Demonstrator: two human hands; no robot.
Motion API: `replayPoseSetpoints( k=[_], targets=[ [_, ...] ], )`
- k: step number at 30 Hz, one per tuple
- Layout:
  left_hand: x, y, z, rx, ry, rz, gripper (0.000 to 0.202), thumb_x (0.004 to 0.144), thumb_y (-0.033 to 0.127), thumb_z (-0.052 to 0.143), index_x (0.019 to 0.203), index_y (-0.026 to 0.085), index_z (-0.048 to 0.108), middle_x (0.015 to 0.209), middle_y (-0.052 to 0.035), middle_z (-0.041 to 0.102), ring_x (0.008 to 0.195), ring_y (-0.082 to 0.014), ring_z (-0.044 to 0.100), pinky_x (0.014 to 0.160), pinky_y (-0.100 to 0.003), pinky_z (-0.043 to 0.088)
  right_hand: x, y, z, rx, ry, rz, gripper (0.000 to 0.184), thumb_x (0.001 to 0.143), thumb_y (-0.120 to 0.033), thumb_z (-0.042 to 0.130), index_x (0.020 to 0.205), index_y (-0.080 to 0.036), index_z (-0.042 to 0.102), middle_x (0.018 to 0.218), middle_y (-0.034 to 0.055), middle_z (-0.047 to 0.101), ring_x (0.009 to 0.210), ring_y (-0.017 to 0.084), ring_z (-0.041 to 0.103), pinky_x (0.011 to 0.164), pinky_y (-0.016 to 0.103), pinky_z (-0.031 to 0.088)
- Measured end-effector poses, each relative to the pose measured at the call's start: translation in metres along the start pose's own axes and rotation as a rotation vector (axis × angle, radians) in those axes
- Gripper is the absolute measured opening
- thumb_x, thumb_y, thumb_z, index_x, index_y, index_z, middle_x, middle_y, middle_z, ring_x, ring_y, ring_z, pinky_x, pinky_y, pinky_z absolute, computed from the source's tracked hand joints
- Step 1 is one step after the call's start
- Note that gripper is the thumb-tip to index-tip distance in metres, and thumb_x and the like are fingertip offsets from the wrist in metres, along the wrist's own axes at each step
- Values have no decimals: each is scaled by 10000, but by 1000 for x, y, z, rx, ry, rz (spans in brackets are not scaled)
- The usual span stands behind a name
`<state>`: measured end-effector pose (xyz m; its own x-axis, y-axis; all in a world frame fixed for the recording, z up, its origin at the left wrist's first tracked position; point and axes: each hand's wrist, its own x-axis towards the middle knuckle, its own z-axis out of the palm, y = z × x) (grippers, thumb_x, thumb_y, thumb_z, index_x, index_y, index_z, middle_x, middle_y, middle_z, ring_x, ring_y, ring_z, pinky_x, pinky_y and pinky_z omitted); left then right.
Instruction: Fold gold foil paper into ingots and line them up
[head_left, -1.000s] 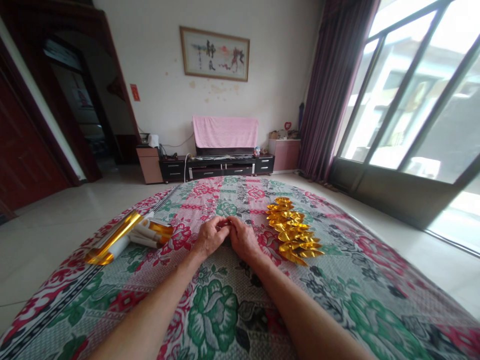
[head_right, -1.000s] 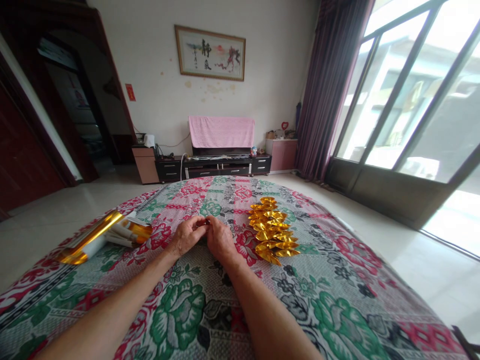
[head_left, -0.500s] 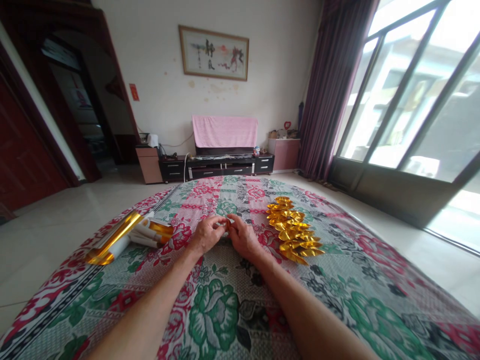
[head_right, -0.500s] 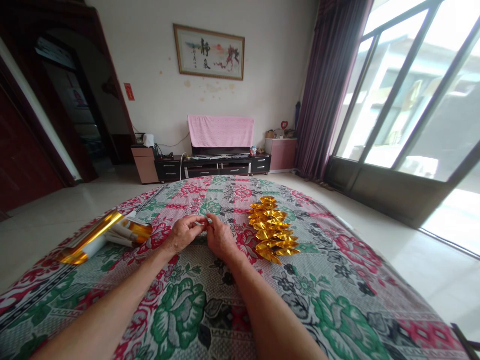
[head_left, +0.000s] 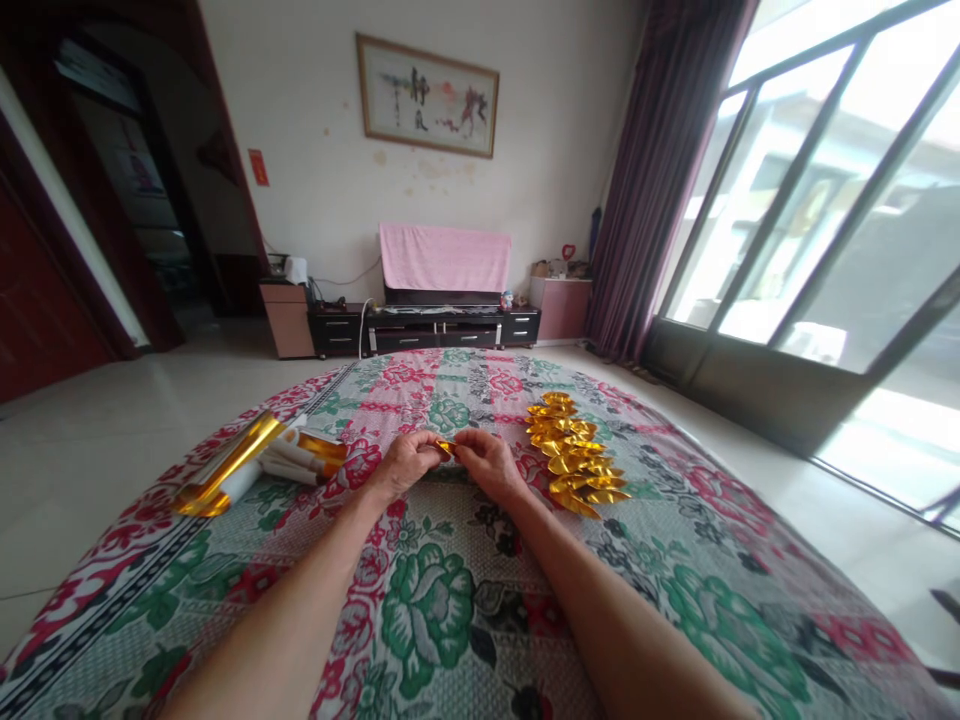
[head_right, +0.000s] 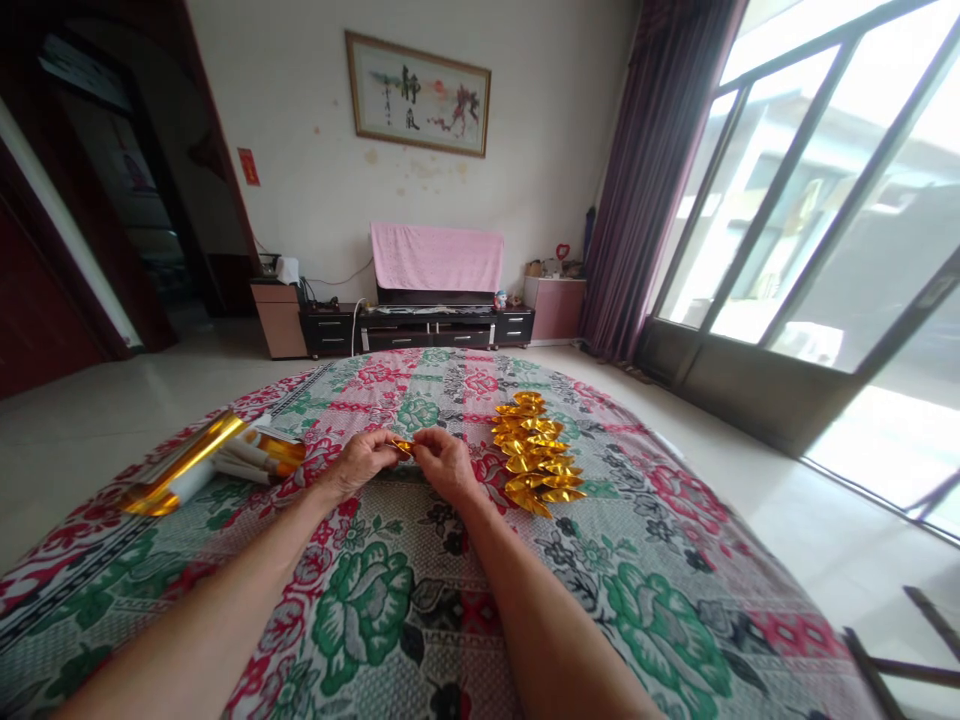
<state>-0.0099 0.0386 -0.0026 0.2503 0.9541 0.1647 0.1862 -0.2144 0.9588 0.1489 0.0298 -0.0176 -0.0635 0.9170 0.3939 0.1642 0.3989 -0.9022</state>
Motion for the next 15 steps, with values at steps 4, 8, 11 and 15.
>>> replayPoseSetpoints(
  k=[4,8,11,15],
  targets=[
    [-1,-1,1,-8,1,22,282,638,258,613,887,144,678,633,14,634,557,-102,527,549,-206,385,-1,-5,-2,-7,14,15,195,709,-304,518,778,-160,630,595,-25,596,509,90,514,484,186,391],
    [-1,1,1,-26,20,11,326,631,241,617,940,155,670,681,13,652,547,-94,528,542,-201,395,-1,-8,-3,2,35,40,191,693,-306,526,752,-159,633,590,-17,605,538,108,554,505,194,410],
    [0,7,2,-45,4,-40,337,620,186,597,950,156,661,762,-2,666,609,-105,570,551,-197,411,-1,-8,-3,-7,57,66,208,691,-316,523,772,-160,633,584,-14,609,542,115,567,515,202,423],
    [-2,17,8,-80,52,-132,395,577,90,587,966,141,634,851,-29,677,714,-122,612,616,-202,448,1,-10,-2,-51,39,59,221,685,-335,509,756,-161,627,607,-9,622,563,121,582,518,204,432]
  ],
)
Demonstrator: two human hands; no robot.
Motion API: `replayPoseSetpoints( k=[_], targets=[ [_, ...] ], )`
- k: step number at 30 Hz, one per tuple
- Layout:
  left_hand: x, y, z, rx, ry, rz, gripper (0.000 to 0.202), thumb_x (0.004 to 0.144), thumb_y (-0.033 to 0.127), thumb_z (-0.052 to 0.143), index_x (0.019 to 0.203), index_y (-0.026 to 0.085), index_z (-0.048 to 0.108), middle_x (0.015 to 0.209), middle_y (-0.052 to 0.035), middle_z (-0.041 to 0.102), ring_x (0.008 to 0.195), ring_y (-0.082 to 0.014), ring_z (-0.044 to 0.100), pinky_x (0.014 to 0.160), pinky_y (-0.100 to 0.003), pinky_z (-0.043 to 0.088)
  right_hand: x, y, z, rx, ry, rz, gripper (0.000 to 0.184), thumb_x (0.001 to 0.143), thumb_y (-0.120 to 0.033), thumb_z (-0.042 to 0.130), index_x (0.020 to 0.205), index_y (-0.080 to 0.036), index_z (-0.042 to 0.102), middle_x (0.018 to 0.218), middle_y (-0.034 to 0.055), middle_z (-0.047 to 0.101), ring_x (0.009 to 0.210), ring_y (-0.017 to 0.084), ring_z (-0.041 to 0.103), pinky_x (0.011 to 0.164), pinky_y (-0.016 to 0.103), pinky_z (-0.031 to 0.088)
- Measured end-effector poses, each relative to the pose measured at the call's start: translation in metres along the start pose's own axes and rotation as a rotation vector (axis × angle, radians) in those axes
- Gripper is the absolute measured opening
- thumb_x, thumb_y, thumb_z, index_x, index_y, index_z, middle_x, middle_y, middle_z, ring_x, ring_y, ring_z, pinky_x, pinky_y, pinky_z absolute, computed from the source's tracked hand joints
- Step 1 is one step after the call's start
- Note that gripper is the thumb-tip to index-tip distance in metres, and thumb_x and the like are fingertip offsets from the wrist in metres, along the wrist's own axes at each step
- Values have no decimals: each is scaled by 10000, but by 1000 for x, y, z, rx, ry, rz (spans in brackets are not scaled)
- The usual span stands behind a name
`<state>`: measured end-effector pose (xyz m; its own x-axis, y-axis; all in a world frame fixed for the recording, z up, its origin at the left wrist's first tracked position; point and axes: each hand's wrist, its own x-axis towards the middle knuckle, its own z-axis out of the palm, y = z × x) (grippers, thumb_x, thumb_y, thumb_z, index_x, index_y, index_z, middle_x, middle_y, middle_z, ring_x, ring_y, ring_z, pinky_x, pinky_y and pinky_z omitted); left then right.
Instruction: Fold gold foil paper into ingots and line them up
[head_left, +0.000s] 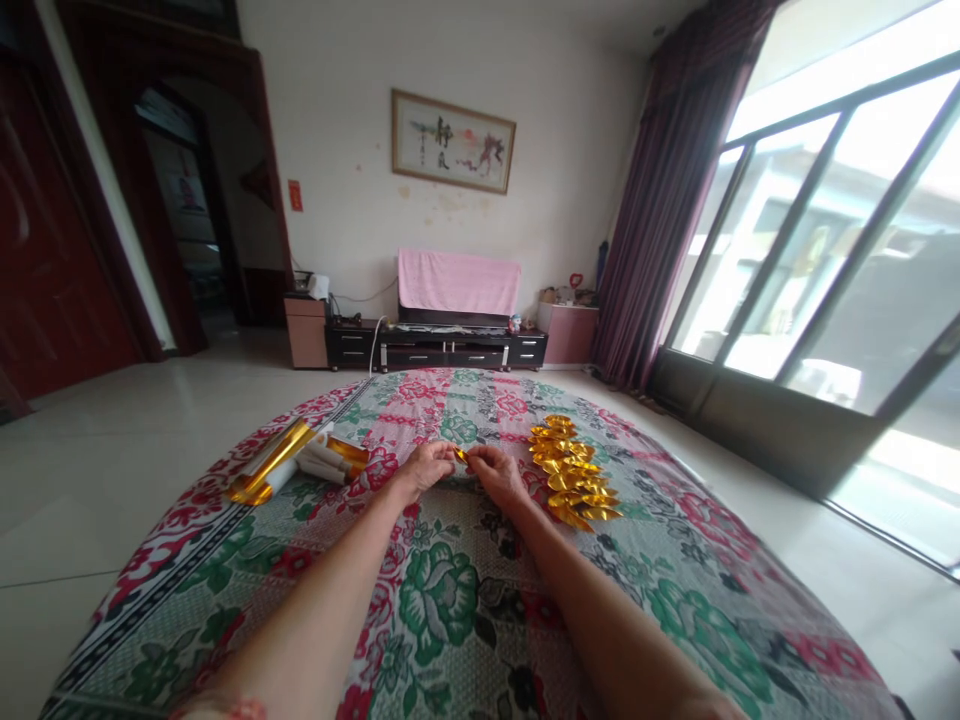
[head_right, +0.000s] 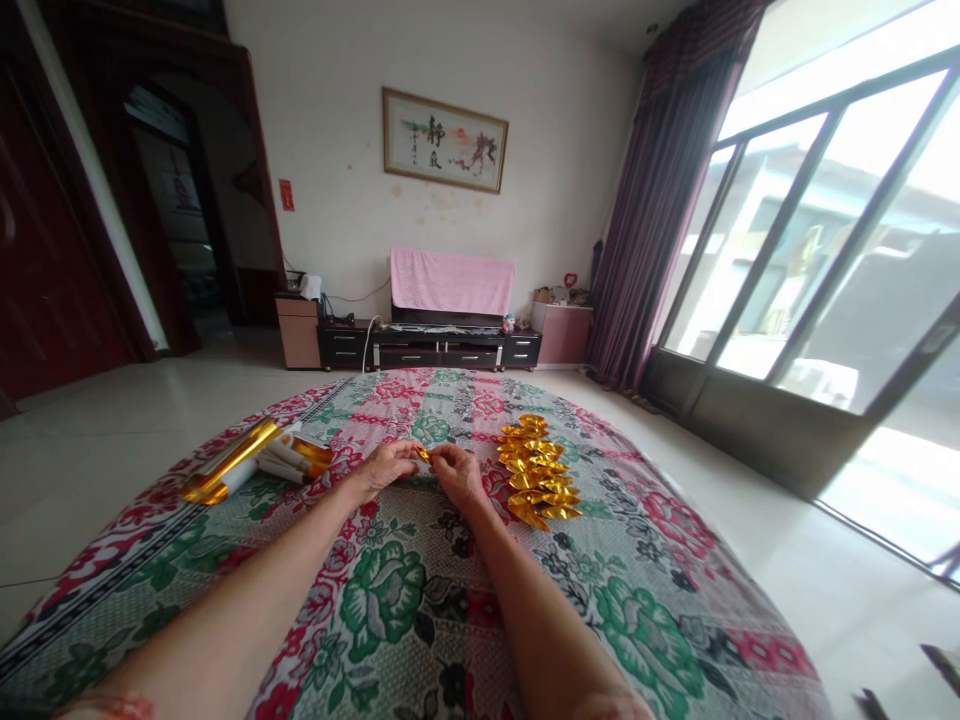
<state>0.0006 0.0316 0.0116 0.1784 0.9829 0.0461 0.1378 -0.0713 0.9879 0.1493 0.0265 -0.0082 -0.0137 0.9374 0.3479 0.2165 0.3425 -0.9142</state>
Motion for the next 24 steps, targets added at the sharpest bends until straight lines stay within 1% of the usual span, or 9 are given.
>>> replayPoseSetpoints(
  k=[2,4,6,8,11,14,16,20,24],
  targets=[
    [-4,3,4,14,27,13,418,588,71,558,996,138,624,889,-39,685,813,-141,623,710,-227,464,0,-2,1,-20,-14,-9,215,676,-333,514,736,-161,629,583,-19,612,543,113,568,509,198,423],
    [-9,3,6,33,59,50,452,600,88,563,1048,134,609,981,-60,677,925,-168,614,798,-258,461,0,-4,0,-44,-22,-12,216,673,-331,521,732,-159,637,561,-27,605,521,106,551,500,194,413],
    [-14,1,5,38,70,67,474,612,108,569,1085,132,595,1050,-78,659,981,-180,603,845,-274,454,-3,-6,-1,-73,-20,-13,220,676,-330,527,744,-159,647,554,-29,605,510,104,543,499,195,409],
    [-20,-2,4,39,84,56,470,624,136,579,1093,130,596,1068,-92,651,997,-187,600,852,-275,457,-8,-6,-3,-101,-6,-13,224,682,-327,528,761,-162,656,561,-28,611,514,107,544,504,198,410],
    [-28,-4,3,53,115,74,413,653,231,609,1055,139,625,1025,-90,666,962,-196,613,833,-277,468,-18,-6,-7,-127,22,-20,234,699,-325,518,785,-164,664,602,-17,631,552,116,559,527,203,422],
    [-35,-6,5,92,132,132,351,703,371,587,980,167,659,904,-55,694,841,-189,642,785,-287,484,-30,-7,-9,-186,54,-58,239,711,-329,513,783,-167,672,625,-9,638,570,121,558,543,208,428],
    [-38,-7,7,108,146,141,358,724,432,555,951,179,667,809,-34,700,767,-185,649,744,-289,491,-37,-8,-10,-241,84,-91,240,719,-333,508,775,-172,677,625,-9,638,560,122,548,545,213,428],
    [-41,-9,9,148,176,141,365,715,454,553,924,182,681,685,-22,692,697,-190,650,681,-285,490,-46,-11,-9,-285,136,-109,233,733,-322,497,777,-182,678,626,-8,636,565,129,549,560,220,430],
    [-42,-9,10,202,133,179,339,706,423,561,901,180,695,659,-22,696,668,-187,646,641,-270,479,-49,-14,-8,-285,159,-109,220,736,-308,497,773,-186,676,645,-4,647,574,134,561,581,227,436]
  ],
)
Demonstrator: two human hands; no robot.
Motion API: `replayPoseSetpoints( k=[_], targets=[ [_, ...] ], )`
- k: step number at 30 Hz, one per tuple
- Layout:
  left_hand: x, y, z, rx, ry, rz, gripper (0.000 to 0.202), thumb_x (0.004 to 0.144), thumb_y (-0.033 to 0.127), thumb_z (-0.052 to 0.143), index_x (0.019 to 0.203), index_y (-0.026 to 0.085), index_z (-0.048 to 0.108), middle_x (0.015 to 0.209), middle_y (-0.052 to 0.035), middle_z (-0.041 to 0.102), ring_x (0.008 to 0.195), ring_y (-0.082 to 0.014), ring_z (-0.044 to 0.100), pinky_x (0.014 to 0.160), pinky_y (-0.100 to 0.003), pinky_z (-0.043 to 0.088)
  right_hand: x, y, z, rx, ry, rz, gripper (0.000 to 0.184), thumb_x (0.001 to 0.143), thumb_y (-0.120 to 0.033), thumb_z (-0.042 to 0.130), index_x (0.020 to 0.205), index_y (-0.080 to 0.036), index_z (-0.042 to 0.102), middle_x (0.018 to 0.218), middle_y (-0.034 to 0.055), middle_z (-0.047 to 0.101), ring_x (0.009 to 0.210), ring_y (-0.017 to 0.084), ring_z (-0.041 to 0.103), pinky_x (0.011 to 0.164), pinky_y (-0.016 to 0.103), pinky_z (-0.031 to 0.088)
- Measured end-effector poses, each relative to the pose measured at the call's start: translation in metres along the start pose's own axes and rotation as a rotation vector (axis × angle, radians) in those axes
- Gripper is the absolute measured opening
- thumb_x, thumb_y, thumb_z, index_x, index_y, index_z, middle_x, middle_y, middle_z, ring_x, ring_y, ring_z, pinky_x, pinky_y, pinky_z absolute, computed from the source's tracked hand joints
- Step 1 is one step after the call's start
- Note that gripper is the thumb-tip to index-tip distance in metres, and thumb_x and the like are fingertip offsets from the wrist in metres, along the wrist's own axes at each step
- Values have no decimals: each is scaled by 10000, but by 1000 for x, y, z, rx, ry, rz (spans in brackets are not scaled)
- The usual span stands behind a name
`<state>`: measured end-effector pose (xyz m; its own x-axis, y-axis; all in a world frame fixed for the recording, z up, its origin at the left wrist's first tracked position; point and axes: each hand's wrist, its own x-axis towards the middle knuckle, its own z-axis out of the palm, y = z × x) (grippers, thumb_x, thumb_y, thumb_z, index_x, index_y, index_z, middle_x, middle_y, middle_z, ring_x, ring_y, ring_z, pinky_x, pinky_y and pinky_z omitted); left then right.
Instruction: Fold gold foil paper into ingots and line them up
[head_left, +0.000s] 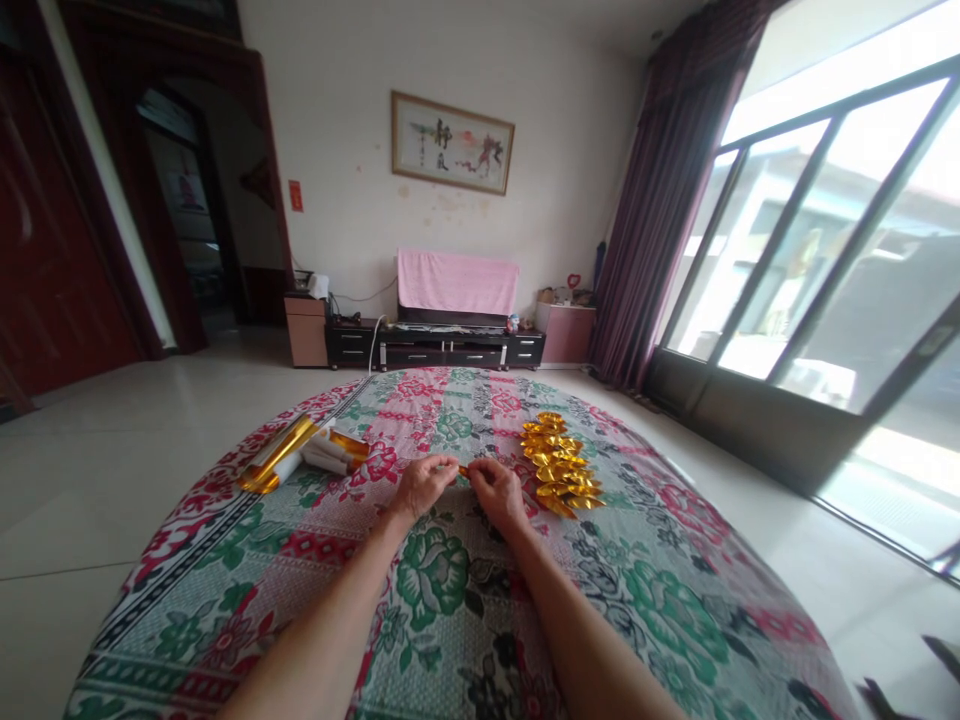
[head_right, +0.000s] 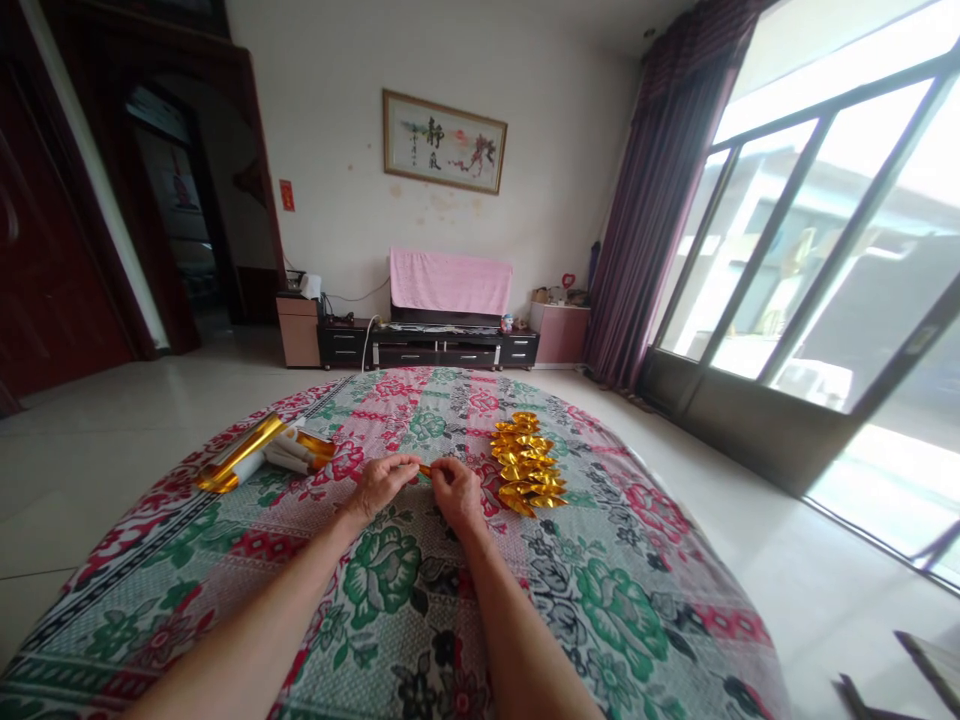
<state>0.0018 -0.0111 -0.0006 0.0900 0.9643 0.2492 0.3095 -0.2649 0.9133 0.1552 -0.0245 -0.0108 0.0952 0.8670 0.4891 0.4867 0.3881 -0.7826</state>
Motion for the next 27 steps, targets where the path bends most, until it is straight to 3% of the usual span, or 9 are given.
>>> replayPoseSetpoints(
  k=[5,9,16,22,27],
  targets=[
    [0,0,3,-20,-43,25,295,700,350,573,888,159,695,654,-21,695,641,-171,639,609,-258,472,-1,-5,-2,25,-51,-6,208,733,-293,503,755,-183,678,653,-1,648,582,131,556,583,223,428],
    [2,-2,6,-142,-49,-31,255,702,324,577,849,150,689,674,-32,702,670,-178,649,619,-266,480,-2,-9,-5,74,-58,30,227,740,-311,506,810,-170,670,665,2,641,577,127,541,571,221,421],
    [2,3,8,-367,27,-183,287,663,338,642,860,132,679,764,-50,716,759,-187,659,669,-270,489,-1,-11,-5,31,-21,23,267,789,-343,467,838,-173,668,655,0,631,577,129,545,570,219,416],
    [3,2,10,-427,50,-220,288,624,294,666,850,118,695,768,-59,714,716,-174,641,654,-260,477,1,-4,-1,78,-33,54,311,816,-381,450,852,-174,679,658,7,651,590,136,584,564,209,422],
    [3,2,14,-447,-16,-221,251,649,246,626,865,149,708,800,-48,718,763,-175,641,675,-255,470,2,-6,-2,95,-15,75,326,818,-383,450,864,-163,685,628,9,649,583,138,585,558,210,418]
  ],
)
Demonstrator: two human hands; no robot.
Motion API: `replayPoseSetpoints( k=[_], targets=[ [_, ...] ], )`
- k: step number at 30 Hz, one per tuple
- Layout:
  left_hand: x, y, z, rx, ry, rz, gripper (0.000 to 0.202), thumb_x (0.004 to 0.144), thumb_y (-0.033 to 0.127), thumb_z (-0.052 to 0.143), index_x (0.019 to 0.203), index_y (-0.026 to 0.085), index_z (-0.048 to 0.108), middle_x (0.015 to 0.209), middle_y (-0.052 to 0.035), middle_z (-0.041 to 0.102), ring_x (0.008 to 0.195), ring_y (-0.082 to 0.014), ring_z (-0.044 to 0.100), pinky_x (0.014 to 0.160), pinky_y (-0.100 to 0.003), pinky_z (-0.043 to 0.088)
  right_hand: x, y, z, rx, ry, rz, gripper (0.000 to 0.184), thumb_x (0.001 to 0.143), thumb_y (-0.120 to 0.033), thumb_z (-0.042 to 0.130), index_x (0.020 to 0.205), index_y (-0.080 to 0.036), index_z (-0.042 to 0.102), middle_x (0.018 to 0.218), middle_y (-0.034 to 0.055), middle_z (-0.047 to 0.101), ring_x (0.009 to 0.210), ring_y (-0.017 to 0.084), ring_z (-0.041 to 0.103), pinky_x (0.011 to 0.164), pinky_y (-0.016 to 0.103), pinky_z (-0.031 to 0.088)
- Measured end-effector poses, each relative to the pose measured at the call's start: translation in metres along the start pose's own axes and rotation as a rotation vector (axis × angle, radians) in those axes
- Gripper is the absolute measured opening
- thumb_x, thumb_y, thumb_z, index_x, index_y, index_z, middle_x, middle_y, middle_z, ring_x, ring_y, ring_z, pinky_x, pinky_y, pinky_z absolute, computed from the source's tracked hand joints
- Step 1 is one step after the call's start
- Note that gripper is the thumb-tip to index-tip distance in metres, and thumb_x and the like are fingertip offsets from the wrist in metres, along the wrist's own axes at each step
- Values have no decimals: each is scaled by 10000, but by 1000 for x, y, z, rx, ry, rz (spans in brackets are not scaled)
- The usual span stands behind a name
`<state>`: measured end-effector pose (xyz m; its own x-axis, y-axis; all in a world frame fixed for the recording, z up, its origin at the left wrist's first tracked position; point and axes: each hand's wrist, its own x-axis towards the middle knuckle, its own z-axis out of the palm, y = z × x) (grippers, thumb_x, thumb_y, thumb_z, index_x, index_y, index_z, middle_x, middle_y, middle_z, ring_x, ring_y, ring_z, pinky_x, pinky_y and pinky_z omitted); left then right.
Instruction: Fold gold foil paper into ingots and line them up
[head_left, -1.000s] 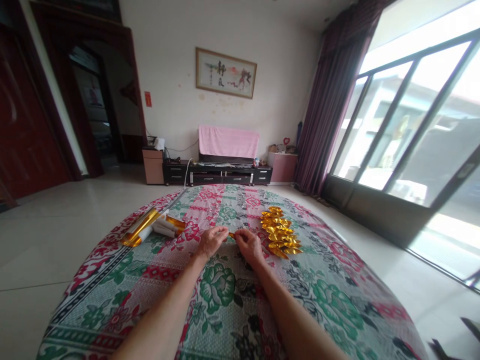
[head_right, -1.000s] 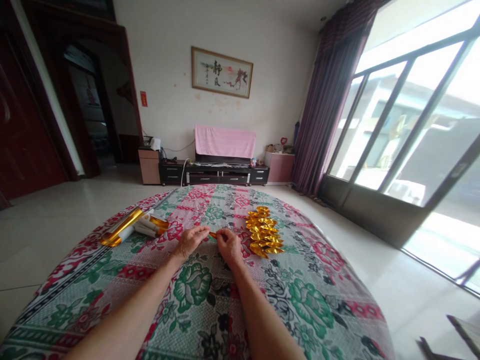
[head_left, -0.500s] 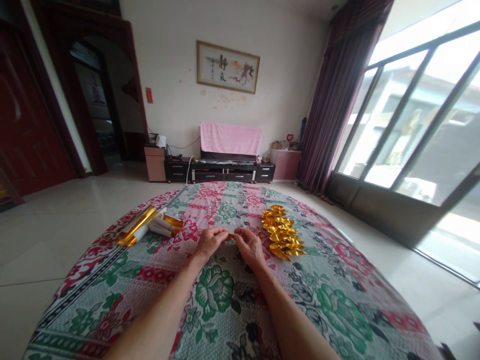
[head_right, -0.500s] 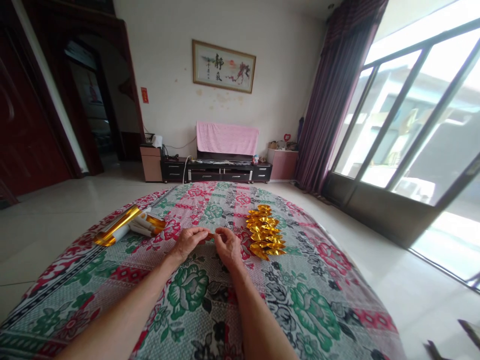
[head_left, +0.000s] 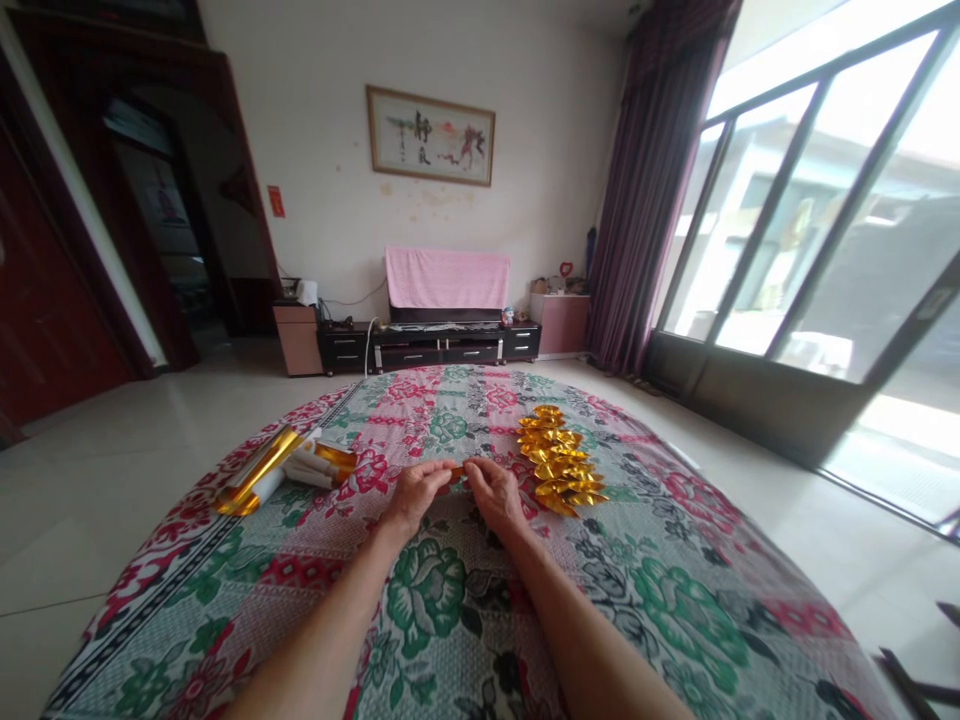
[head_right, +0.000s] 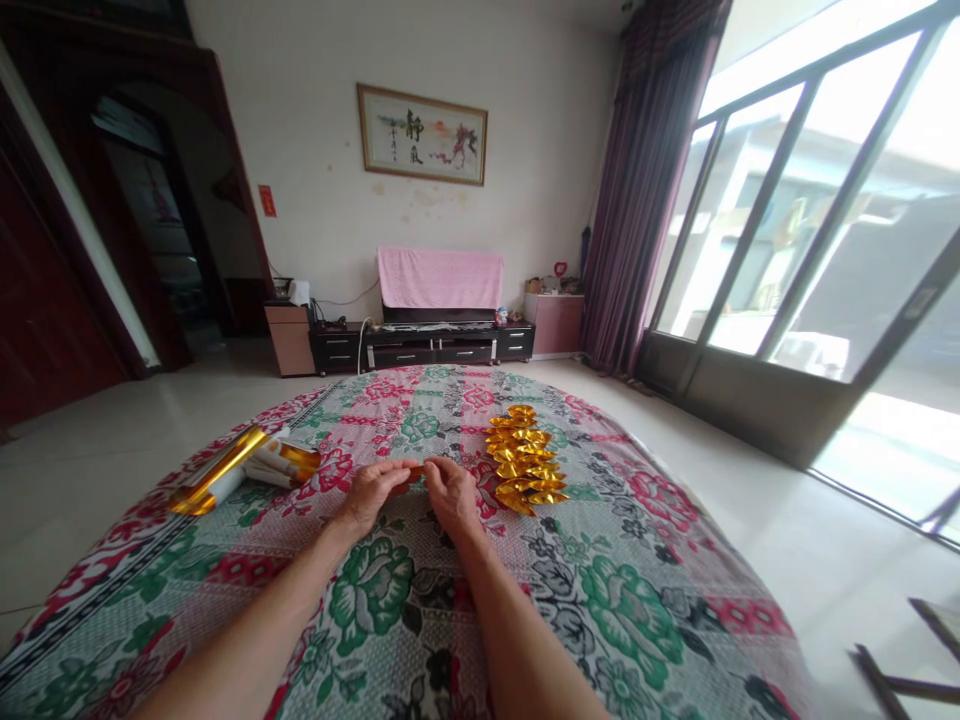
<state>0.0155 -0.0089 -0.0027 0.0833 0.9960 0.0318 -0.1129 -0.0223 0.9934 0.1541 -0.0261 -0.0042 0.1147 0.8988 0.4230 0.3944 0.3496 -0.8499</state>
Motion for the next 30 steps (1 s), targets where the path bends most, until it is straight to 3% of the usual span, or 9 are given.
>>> replayPoseSetpoints(
  k=[4,12,30],
  targets=[
    [0,1,4,-69,-2,-31,197,651,193,605,813,161,712,775,-45,717,770,-178,646,680,-260,477,0,-3,-1,-15,15,-8,337,823,-393,444,856,-169,693,624,4,647,592,139,585,563,209,420],
    [0,6,7,-273,72,-127,144,649,149,597,751,138,698,756,-54,715,731,-159,652,633,-235,483,-2,-2,-1,26,-31,-80,319,839,-365,448,943,-183,688,812,25,700,752,162,634,688,223,457],
    [0,8,11,-255,142,-101,154,659,173,599,775,157,698,719,-33,710,645,-142,640,590,-227,468,-4,-7,7,-53,-23,-26,365,862,-387,394,993,-207,684,729,8,691,658,153,623,636,225,447]
  ],
)
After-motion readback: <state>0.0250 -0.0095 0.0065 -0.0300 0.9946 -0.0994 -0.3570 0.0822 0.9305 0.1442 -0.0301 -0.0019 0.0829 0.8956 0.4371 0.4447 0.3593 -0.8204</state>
